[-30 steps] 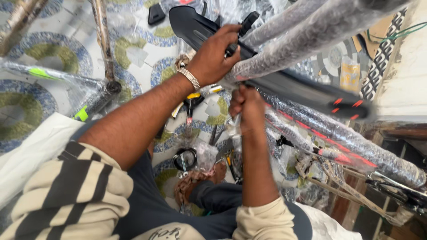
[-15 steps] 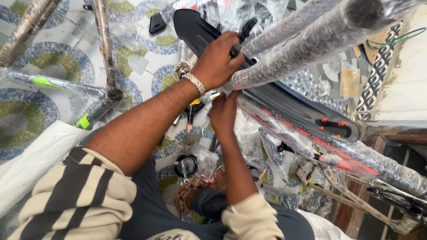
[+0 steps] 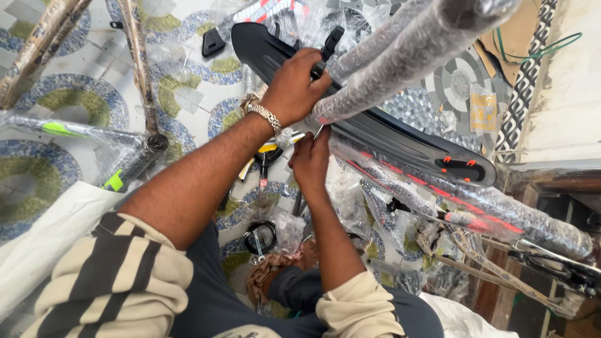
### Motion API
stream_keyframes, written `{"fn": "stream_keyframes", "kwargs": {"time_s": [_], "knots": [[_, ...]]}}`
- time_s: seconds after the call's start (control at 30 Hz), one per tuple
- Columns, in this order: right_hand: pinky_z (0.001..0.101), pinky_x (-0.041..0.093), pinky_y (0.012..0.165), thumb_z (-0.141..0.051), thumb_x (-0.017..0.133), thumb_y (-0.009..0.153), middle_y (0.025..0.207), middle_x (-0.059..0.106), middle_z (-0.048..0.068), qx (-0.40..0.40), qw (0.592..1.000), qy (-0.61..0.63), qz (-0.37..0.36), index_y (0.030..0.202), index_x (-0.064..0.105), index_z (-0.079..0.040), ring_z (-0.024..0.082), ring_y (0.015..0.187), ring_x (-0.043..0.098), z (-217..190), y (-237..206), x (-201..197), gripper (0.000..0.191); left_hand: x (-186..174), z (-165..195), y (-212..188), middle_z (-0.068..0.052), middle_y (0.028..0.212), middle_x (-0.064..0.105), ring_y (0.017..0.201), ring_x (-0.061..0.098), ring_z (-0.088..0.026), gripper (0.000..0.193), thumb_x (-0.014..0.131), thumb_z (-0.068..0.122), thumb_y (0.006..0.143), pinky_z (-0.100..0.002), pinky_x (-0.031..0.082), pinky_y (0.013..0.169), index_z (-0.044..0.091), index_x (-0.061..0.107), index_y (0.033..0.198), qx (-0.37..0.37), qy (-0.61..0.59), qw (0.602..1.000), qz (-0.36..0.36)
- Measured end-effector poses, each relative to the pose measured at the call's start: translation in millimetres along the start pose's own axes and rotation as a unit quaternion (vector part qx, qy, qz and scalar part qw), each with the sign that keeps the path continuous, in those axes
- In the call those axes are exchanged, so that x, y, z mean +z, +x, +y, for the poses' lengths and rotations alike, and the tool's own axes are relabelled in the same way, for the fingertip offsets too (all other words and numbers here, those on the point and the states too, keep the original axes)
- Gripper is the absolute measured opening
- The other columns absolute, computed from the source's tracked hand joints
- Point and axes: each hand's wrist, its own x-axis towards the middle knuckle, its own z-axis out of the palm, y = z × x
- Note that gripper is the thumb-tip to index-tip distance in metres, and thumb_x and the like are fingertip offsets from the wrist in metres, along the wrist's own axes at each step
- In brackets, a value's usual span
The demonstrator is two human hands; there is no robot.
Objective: The person attaches a black bicycle mudguard to the rear of a bicycle frame using a wrench. They position the mudguard, insert bolts, and tighten the nuts to secure it in place.
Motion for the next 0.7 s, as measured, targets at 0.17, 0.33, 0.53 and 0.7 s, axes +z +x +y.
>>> {"fn": "stream_keyframes", "kwargs": {"time_s": [0.17, 0.33, 0.53, 0.7], "knots": [[0.0381, 0.046, 0.051, -0.010, 0.047, 0.111, 0.068, 0.061, 0.005, -0.137, 0.967, -0.213, 0.043, 0.125, 0.038, 0.003, 0.021, 0.053, 0.061, 18.7, 10.3, 15.3, 0.021, 1.4, 2.8, 2.0, -0.020, 0.122, 0.064, 0.111, 0.064, -0.042, 0.037, 0.064, 0.025, 0.094, -0.045, 0.051, 0.096, -0.005, 0.064, 0.116, -0.018, -0.004, 1.000, 0.007], [0.0358, 0.048, 0.044, 0.006, 0.049, 0.080, 0.064, 0.053, -0.002, 0.117, 0.982, 0.115, -0.099, 0.135, 0.032, -0.016, 0.016, 0.050, 0.052, -5.5, 19.3, -27.8, 0.062, -5.6, -0.8, -5.3, -0.021, 0.136, 0.060, 0.118, 0.063, -0.041, 0.028, 0.063, 0.022, 0.098, -0.045, 0.050, 0.100, -0.004, 0.063, 0.109, 0.061, 0.017, 0.998, -0.018], [0.0301, 0.039, 0.041, -0.006, 0.042, 0.105, 0.059, 0.047, 0.007, 0.168, 0.979, 0.085, -0.076, 0.100, 0.039, 0.023, 0.017, 0.047, 0.049, -18.8, 20.8, -61.0, 0.030, -10.5, -1.3, -13.8, -0.023, 0.138, 0.059, 0.122, 0.060, -0.043, 0.030, 0.063, 0.019, 0.096, -0.043, 0.049, 0.101, -0.006, 0.062, 0.114, 0.076, -0.013, 0.997, -0.001], [0.0248, 0.038, 0.042, -0.011, 0.043, 0.106, 0.067, 0.049, -0.001, 0.099, 0.990, 0.095, 0.010, 0.140, 0.037, -0.007, 0.007, 0.052, 0.046, 13.7, -4.7, -20.4, 0.034, -4.2, -0.5, -9.7, -0.022, 0.136, 0.062, 0.120, 0.062, -0.042, 0.029, 0.062, 0.019, 0.097, -0.042, 0.050, 0.102, -0.006, 0.064, 0.112, 0.041, -0.009, 0.999, 0.006]]}}
